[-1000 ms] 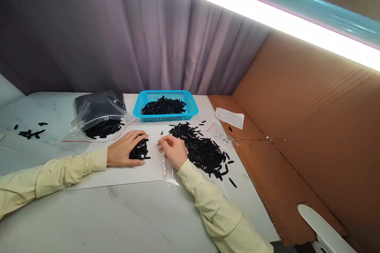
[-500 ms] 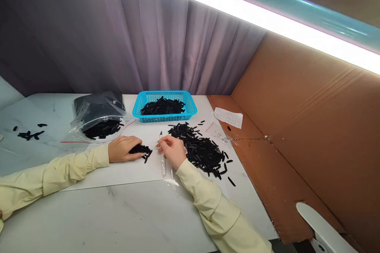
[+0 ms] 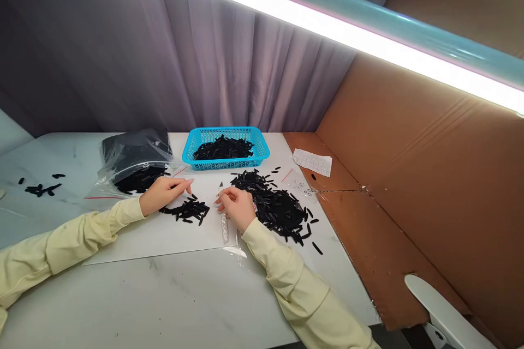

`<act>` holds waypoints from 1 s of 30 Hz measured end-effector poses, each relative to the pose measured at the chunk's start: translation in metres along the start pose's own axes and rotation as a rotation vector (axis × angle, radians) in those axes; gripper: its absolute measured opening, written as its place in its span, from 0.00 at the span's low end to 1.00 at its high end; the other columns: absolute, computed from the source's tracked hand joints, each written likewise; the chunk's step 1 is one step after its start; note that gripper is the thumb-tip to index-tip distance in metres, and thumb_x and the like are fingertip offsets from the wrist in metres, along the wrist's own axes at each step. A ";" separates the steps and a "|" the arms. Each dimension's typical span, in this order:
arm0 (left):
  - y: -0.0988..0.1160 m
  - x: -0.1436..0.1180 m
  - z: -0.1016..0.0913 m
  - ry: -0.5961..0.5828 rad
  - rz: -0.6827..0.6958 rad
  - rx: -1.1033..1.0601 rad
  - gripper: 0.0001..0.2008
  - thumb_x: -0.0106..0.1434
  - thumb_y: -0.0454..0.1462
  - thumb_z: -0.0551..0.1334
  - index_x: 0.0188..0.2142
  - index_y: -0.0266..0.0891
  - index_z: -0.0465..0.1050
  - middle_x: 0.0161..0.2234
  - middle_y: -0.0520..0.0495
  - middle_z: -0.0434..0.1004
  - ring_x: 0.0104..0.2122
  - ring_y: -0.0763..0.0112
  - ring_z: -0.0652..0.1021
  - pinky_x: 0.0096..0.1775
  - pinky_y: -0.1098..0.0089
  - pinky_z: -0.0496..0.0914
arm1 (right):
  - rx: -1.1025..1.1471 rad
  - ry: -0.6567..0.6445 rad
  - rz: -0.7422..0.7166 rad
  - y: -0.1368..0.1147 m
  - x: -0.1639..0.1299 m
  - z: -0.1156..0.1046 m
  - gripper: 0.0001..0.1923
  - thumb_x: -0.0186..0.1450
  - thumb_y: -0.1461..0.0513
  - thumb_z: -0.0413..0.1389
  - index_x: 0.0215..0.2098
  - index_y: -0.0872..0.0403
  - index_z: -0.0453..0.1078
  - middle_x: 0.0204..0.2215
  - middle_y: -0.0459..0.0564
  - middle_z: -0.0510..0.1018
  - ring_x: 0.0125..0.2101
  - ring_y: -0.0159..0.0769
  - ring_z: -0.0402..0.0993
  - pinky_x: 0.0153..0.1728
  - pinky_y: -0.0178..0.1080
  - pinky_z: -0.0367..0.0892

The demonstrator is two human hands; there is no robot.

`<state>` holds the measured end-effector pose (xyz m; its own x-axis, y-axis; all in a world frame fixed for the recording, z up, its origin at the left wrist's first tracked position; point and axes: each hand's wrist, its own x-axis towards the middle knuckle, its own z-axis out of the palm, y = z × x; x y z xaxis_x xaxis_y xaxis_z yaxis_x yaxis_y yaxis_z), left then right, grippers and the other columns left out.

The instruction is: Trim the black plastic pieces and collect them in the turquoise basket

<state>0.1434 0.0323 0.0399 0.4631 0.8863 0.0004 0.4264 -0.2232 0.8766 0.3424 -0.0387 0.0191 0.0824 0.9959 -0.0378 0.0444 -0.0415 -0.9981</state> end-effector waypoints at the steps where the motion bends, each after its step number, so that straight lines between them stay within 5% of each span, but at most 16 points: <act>1: 0.003 0.001 0.000 -0.012 -0.067 -0.092 0.17 0.59 0.45 0.57 0.20 0.37 0.69 0.13 0.58 0.51 0.12 0.80 0.54 0.17 0.75 0.53 | 0.002 0.001 0.005 0.000 0.000 0.000 0.07 0.55 0.62 0.52 0.23 0.57 0.68 0.22 0.49 0.76 0.18 0.28 0.70 0.14 0.28 0.58; 5: 0.013 0.008 -0.007 -0.089 -0.312 -0.514 0.14 0.61 0.41 0.55 0.23 0.35 0.66 0.16 0.58 0.50 0.10 0.84 0.52 0.11 0.79 0.45 | 0.005 0.007 0.017 0.002 0.000 0.001 0.07 0.55 0.61 0.51 0.23 0.57 0.67 0.22 0.49 0.76 0.17 0.29 0.70 0.13 0.27 0.57; 16: 0.026 0.008 -0.009 -0.114 -0.660 -1.474 0.09 0.65 0.27 0.43 0.29 0.36 0.55 0.21 0.54 0.55 0.14 0.82 0.64 0.09 0.86 0.59 | -0.079 0.015 -0.037 0.007 0.005 -0.001 0.09 0.56 0.59 0.50 0.25 0.57 0.66 0.23 0.51 0.77 0.17 0.30 0.71 0.14 0.29 0.60; 22: 0.028 0.009 -0.001 -0.055 -0.682 -1.698 0.09 0.66 0.31 0.44 0.30 0.36 0.57 0.22 0.51 0.60 0.17 0.79 0.69 0.12 0.83 0.66 | -0.255 -0.020 -0.243 0.004 -0.002 0.000 0.10 0.60 0.58 0.49 0.26 0.55 0.68 0.23 0.50 0.77 0.19 0.31 0.72 0.19 0.32 0.63; 26: 0.027 0.017 0.007 -0.077 -0.693 -1.722 0.12 0.67 0.33 0.47 0.29 0.33 0.62 0.19 0.56 0.59 0.13 0.83 0.62 0.11 0.83 0.60 | -0.399 -0.121 -0.442 -0.007 -0.011 0.013 0.10 0.57 0.56 0.55 0.34 0.53 0.70 0.22 0.47 0.76 0.22 0.32 0.70 0.25 0.34 0.62; 30: 0.025 0.024 0.014 -0.130 -0.763 -1.666 0.11 0.64 0.38 0.56 0.44 0.33 0.67 0.37 0.46 0.71 0.30 0.73 0.74 0.30 0.70 0.72 | -0.741 -0.206 -0.728 -0.012 -0.013 0.036 0.15 0.62 0.59 0.50 0.46 0.57 0.65 0.26 0.51 0.76 0.24 0.36 0.71 0.23 0.35 0.61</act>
<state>0.1764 0.0425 0.0552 0.6456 0.5381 -0.5419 -0.5374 0.8243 0.1782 0.3054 -0.0485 0.0301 -0.3754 0.7919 0.4817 0.6170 0.6013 -0.5077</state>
